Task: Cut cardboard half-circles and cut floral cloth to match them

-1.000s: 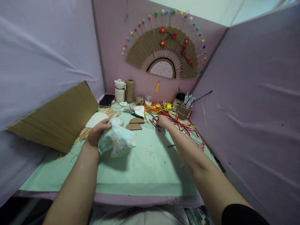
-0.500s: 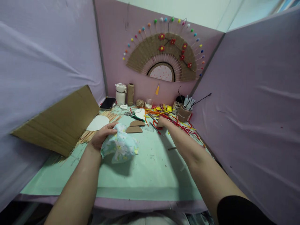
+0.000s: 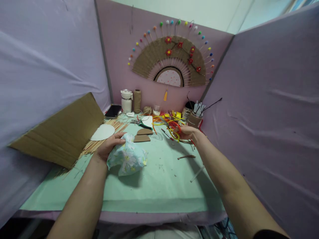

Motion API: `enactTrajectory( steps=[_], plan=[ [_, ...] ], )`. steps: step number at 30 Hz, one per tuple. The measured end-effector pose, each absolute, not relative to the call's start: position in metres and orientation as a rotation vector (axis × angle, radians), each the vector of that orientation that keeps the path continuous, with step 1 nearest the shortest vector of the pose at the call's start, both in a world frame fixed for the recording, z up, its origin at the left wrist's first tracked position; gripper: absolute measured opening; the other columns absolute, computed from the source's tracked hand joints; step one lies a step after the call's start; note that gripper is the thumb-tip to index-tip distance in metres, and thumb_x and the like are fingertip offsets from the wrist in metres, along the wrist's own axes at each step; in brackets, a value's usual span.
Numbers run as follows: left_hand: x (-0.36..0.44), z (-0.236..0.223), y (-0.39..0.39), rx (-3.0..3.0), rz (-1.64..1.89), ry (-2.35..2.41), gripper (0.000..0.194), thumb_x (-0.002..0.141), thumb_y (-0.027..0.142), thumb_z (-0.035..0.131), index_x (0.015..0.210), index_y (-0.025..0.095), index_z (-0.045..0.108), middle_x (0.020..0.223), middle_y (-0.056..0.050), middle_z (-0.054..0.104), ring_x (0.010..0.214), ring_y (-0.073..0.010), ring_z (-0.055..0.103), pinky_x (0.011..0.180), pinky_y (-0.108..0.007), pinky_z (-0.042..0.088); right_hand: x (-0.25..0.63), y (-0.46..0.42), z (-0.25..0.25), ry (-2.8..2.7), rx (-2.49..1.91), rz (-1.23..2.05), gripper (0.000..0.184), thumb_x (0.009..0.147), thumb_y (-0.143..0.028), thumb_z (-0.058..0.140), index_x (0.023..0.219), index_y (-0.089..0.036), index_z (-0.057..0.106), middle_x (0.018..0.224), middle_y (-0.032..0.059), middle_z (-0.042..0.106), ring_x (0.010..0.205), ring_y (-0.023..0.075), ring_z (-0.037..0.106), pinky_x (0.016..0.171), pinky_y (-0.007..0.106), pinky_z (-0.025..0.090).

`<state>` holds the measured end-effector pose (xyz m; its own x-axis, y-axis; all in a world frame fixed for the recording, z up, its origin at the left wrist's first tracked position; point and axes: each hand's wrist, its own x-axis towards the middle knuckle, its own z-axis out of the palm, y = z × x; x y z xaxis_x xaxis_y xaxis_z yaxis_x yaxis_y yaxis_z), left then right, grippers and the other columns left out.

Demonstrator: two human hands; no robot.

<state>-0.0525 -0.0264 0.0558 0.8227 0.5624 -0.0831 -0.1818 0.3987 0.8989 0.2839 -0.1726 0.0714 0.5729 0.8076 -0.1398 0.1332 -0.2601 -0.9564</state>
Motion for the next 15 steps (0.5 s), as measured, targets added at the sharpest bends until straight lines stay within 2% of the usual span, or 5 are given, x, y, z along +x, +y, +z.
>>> enactTrajectory(
  steps=[3, 6, 10, 12, 15],
  plan=[
    [-0.049, 0.061, -0.023, 1.130, 0.429, 0.395, 0.026, 0.055, 0.019, 0.080, 0.079, 0.015, 0.071, 0.066, -0.006, 0.069, 0.052, -0.0175, 0.064, 0.050, -0.023, 0.051, 0.257, -0.202, 0.070, -0.787, -1.588, 0.966, 0.012, 0.060, -0.011, 0.063, 0.070, -0.017, 0.060, 0.070, 0.0030, 0.064, 0.062, 0.0130, 0.058, 0.056, 0.025, 0.051],
    [-0.034, 0.091, -0.025, 1.302, 0.337, 0.364, 0.019, 0.061, 0.022, 0.077, 0.078, 0.016, 0.071, 0.065, -0.004, 0.068, 0.052, -0.0163, 0.062, 0.049, -0.022, 0.048, 0.225, -0.224, 0.065, -0.735, -1.357, 1.095, 0.019, 0.058, -0.015, 0.063, 0.077, -0.017, 0.062, 0.080, 0.0048, 0.064, 0.065, 0.0126, 0.056, 0.051, 0.021, 0.046],
    [0.007, 0.142, -0.058, 1.941, 0.264, 0.199, 0.005, 0.064, 0.019, 0.073, 0.063, 0.018, 0.068, 0.060, 0.000, 0.061, 0.054, -0.0143, 0.055, 0.051, -0.022, 0.041, 0.194, -0.237, 0.058, -0.556, -1.119, 0.954, 0.021, 0.058, -0.021, 0.068, 0.073, -0.020, 0.054, 0.068, -0.0025, 0.053, 0.052, 0.0072, 0.041, 0.042, 0.017, 0.030],
    [0.024, 0.145, -0.084, 2.215, 0.263, 0.079, 0.017, 0.058, 0.012, 0.072, 0.050, 0.020, 0.060, 0.051, 0.001, 0.053, 0.055, -0.0171, 0.052, 0.059, -0.028, 0.041, 0.189, -0.240, 0.055, -0.509, -1.104, 0.818, 0.024, 0.059, -0.023, 0.070, 0.072, -0.021, 0.050, 0.060, -0.0057, 0.045, 0.049, 0.0065, 0.037, 0.042, 0.018, 0.026],
    [0.029, 0.117, -0.118, 2.401, 0.146, 0.070, 0.030, 0.053, 0.006, 0.072, 0.040, 0.022, 0.050, 0.040, 0.001, 0.040, 0.056, -0.0249, 0.054, 0.066, -0.037, 0.041, 0.192, -0.249, 0.050, -0.505, -1.129, 0.704, 0.027, 0.061, -0.024, 0.070, 0.076, -0.022, 0.048, 0.058, -0.0071, 0.044, 0.049, 0.0068, 0.037, 0.043, 0.019, 0.027]
  ],
)
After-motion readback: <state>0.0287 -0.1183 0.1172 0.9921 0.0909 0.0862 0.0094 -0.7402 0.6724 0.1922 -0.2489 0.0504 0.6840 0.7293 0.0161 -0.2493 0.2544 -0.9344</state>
